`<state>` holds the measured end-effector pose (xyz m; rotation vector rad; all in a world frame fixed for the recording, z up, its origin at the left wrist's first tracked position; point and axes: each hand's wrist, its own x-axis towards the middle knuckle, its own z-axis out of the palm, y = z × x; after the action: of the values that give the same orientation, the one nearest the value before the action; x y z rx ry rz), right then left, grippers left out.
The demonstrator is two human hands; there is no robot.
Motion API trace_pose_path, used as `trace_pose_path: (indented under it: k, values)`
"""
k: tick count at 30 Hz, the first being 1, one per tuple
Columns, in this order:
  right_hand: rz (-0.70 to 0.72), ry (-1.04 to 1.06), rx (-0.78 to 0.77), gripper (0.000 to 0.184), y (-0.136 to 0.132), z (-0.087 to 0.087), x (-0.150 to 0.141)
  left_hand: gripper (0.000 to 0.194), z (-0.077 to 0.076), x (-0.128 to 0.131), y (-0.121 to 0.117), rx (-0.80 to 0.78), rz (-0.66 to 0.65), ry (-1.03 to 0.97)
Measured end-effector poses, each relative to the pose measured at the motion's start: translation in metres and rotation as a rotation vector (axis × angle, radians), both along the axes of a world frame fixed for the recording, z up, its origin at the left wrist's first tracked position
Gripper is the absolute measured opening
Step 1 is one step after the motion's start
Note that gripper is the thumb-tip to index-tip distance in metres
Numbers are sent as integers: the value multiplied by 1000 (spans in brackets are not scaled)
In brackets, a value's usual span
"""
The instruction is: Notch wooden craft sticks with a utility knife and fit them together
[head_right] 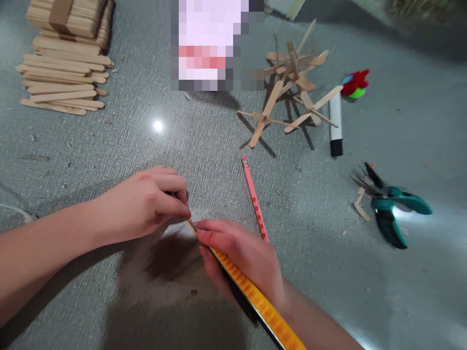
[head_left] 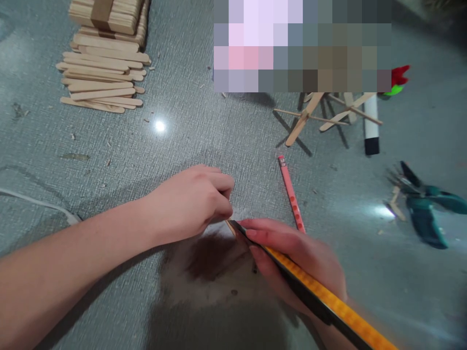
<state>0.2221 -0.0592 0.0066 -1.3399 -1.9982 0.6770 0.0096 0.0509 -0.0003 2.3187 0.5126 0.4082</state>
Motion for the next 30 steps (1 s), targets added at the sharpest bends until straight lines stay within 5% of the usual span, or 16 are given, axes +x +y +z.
trace_pose_path:
  k: [16, 30]
  values:
    - [18, 36, -19, 25, 2, 10, -12, 28, 8, 1, 0, 111, -64, 75]
    - [23, 21, -44, 22, -5, 8, -11, 21, 22, 15, -11, -156, 182, 204]
